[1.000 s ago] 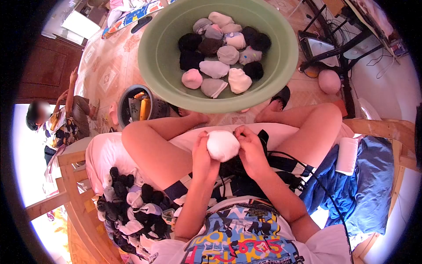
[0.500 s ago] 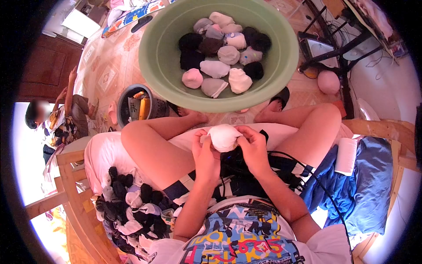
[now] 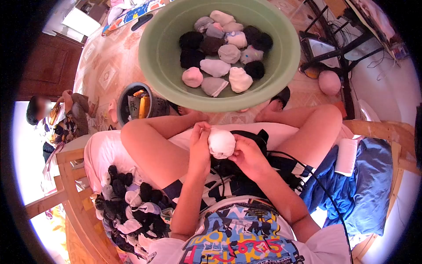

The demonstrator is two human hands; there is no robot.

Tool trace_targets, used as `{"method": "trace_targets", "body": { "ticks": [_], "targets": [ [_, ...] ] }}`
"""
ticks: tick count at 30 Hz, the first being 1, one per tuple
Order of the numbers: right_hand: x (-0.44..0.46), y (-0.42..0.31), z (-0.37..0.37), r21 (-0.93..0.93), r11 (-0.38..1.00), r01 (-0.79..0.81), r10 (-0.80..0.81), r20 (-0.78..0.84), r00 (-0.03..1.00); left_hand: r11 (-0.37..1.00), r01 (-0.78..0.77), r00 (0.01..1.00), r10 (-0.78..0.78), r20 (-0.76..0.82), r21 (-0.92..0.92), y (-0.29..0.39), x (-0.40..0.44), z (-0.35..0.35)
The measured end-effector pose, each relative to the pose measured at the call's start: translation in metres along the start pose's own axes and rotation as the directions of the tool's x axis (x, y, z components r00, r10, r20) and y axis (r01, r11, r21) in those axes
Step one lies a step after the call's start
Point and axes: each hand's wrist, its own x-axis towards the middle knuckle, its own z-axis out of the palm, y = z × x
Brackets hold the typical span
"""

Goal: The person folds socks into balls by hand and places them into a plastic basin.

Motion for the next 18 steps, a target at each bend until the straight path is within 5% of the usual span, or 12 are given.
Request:
{"method": "trace_targets", "body": {
  "ticks": [1,4,7,11,13,15,17,18],
  "targets": [
    [-0.001,-0.002,-0.002,0.001,1.000,0.003,-0.003,-0.003,1.000,1.000,0.003,1.000,-0.003,0.003,0.001,-0.002,-0.001,0.001],
    [-0.002,-0.010,-0.006,-0.012,0.991,0.135,-0.136,-0.037,0.990,0.775,-0.406,0.913,0.325,0.245,0.484,-0.002,-0.014,0.008],
    [-0.005,-0.017,-0.003,0.088,0.991,0.102,-0.103,0.011,0.995,0.669,-0.483,0.875,0.376,0.304,0.564,0.005,-0.032,0.021],
    [-0.003,-0.017,-0.001,0.062,0.997,0.051,-0.057,0.087,0.995,0.840,-0.345,0.937,0.286,0.199,0.418,-0.003,-0.020,0.001],
    [-0.006,-0.011,0.008,-0.279,0.940,0.194,-0.180,0.075,0.981,0.806,-0.316,0.948,0.293,0.127,0.500,0.001,-0.023,0.006],
    [0.000,-0.006,0.003,-0.426,0.874,0.235,-0.254,0.014,0.967,0.550,-0.414,0.876,0.457,0.153,0.726,-0.005,-0.026,0.012],
    [0.002,-0.003,0.002,-0.564,0.783,0.262,-0.339,-0.034,0.940,0.500,-0.436,0.855,0.489,0.172,0.748,-0.008,-0.031,0.021],
    [-0.001,-0.003,0.004,-0.744,0.556,0.370,-0.540,0.015,0.842,0.450,-0.450,0.834,0.521,0.183,0.771,-0.008,-0.033,0.025]
  ]
}}
